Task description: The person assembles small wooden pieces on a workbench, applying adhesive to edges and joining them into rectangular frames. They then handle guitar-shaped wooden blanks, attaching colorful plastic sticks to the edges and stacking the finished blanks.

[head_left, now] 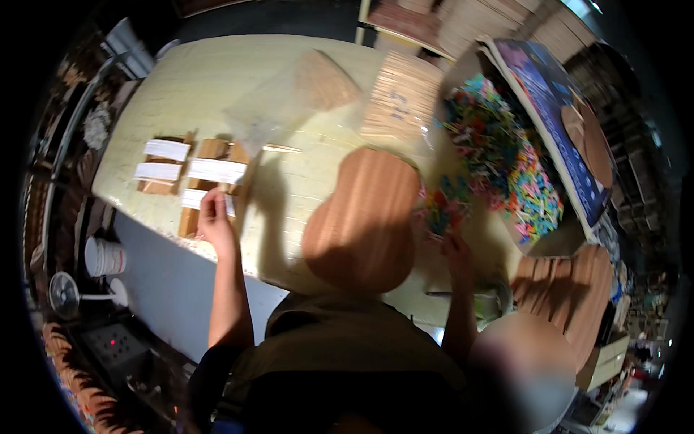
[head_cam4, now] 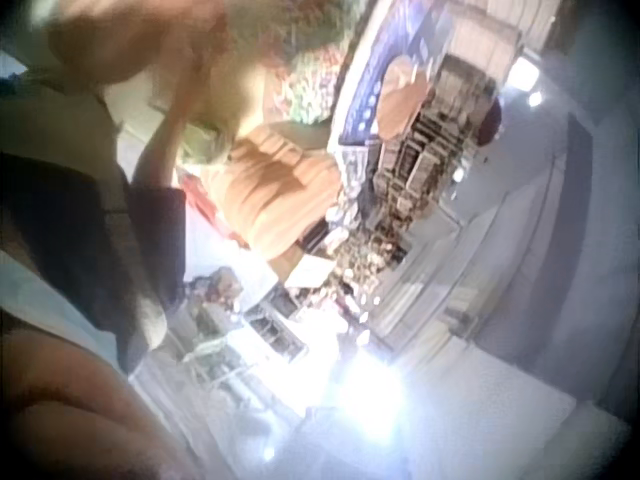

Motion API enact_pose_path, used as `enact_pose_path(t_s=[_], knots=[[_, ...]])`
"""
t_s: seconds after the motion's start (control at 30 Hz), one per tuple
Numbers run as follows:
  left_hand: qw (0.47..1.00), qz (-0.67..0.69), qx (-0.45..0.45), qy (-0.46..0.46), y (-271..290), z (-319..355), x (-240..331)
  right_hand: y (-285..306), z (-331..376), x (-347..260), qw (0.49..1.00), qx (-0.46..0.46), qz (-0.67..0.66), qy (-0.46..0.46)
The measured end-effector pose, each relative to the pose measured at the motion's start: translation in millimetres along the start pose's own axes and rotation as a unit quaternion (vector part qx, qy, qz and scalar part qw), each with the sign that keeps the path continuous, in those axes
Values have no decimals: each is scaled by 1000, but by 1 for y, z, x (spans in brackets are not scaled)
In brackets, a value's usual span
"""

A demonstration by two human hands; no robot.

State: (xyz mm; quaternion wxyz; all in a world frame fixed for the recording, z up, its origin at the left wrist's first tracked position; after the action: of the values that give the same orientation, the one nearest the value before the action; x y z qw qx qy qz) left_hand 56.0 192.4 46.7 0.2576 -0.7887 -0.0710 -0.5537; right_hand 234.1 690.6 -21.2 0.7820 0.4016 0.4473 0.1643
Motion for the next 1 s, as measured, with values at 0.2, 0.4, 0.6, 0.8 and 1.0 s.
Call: enact_pose_path(t_s=[0.2, 0.4, 0.6, 0.8, 1.0], knots=[[868, -170, -447, -138, -133, 99, -17, -24, -10, -55, 872, 0, -485, -63], [833, -126, -518, -147, -177, 124, -51, -39, -17, -51, 834, -1, -541, -107], [819, -119, -549, -120, -183, 126, -62, -46, -17, -50, 826, -19, -551, -121], [820, -113, -548, -117, -181, 127, -64, -45, -14, -63, 832, -26, -539, -126], [823, -92, -546, -126, -185, 129, -60, -55, -12, -61, 857, -25, -509, -81]])
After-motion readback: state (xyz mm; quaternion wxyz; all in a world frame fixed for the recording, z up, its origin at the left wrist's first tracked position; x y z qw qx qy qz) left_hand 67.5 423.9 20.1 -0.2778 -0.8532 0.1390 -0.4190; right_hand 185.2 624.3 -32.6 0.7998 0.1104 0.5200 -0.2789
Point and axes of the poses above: each hand's wrist, its own z-axis away from the middle knuckle, its own y-axis out of the back of the hand, x = y × z, the point moved 1 cm from there along -z, towards the middle knuckle, and after that the axes turned 14 degrees about z, right-handed, at the moved point
